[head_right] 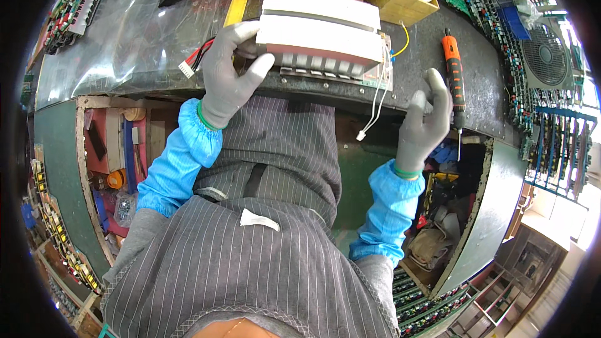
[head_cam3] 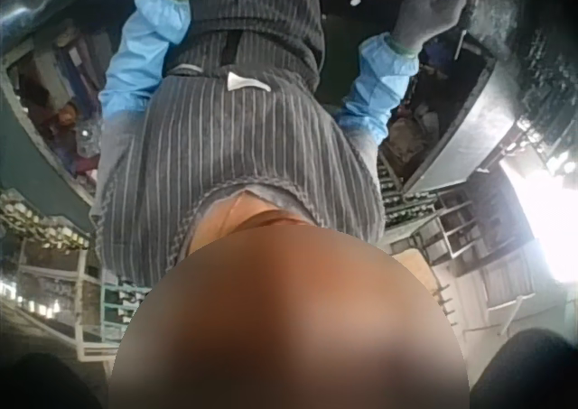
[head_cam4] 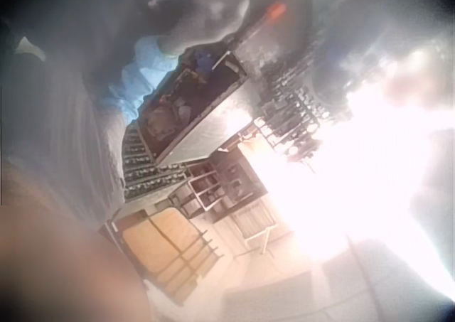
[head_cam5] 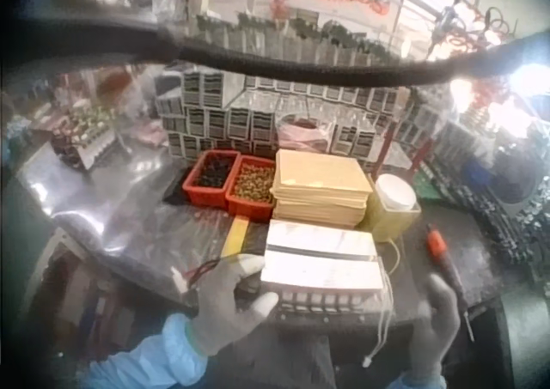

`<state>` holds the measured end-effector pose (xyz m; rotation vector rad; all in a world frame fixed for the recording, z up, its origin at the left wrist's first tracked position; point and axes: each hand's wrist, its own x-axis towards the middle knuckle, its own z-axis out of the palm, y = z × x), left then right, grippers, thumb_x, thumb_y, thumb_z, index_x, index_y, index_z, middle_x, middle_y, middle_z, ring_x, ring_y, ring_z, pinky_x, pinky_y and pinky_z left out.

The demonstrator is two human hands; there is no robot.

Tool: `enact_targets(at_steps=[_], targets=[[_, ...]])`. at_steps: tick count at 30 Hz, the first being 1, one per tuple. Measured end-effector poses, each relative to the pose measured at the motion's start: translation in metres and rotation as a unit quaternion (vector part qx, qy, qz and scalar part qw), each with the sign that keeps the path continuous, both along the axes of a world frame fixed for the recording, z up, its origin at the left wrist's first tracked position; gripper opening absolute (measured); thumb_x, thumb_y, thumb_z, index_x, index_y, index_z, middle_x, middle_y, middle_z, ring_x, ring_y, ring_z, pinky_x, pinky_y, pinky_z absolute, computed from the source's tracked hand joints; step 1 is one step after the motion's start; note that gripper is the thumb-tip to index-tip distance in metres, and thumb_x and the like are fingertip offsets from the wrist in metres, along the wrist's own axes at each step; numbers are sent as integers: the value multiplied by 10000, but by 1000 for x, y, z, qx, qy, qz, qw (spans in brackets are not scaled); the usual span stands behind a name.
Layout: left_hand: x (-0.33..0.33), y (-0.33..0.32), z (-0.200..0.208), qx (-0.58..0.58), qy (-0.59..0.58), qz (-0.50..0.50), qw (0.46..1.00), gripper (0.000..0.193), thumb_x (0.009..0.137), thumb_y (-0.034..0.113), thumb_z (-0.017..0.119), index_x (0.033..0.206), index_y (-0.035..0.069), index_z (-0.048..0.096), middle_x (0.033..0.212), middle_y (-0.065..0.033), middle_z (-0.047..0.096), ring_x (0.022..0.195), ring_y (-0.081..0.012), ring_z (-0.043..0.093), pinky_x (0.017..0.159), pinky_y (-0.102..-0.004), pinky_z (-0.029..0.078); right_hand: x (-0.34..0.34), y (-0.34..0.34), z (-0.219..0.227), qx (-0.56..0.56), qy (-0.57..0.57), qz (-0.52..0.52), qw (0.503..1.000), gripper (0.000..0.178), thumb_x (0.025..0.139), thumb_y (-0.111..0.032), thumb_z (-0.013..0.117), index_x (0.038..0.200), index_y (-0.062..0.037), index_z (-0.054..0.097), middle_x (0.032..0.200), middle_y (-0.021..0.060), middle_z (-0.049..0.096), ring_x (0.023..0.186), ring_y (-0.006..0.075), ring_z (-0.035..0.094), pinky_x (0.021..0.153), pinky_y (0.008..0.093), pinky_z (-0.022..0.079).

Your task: Assembling electronic components, applying adhesive, and using a power screwdriver on a workbench.

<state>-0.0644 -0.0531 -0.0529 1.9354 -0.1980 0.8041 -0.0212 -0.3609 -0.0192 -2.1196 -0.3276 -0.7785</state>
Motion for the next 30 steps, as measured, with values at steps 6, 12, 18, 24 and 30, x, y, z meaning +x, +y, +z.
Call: enact_targets(at_steps=[6,12,18,24,30], targets=[[-2,0,0,-32,26,7,999,420,798,98,771,1182,40,613,1077,-108,617,815,-170,650,736,-279,578,-18,103,61,-201,266,366,869,283,906,-141,643,1172,-54,687,882,150,718,788,253,725,742,338,554],[4,-2,-3,-36,12,-19,999,425,791,45,773,1181,39,607,1127,-115,621,869,-179,656,729,-289,571,10,114,51,-226,287,341,866,251,926,-187,627,1126,-53,698,820,134,714,708,253,710,696,346,554],[2,2,-1,-39,11,-18,999,423,821,62,766,1206,31,594,1158,-123,615,883,-190,661,750,-304,575,20,52,71,-117,454,222,855,226,949,-176,627,1090,-22,714,791,54,700,689,93,631,655,258,519],[1,5,-3,-48,11,-27,998,431,787,76,774,1180,23,606,1104,-156,636,928,-295,679,776,-345,585,13,27,130,-34,554,181,812,294,920,-159,642,1139,32,683,799,45,687,706,81,603,661,230,493],[-3,4,-4,-91,39,-72,992,434,787,51,751,1187,12,588,1136,-161,614,939,-264,660,779,-338,561,102,100,164,-244,233,315,887,393,842,-196,715,1177,0,656,998,93,672,919,168,644,810,288,512]])
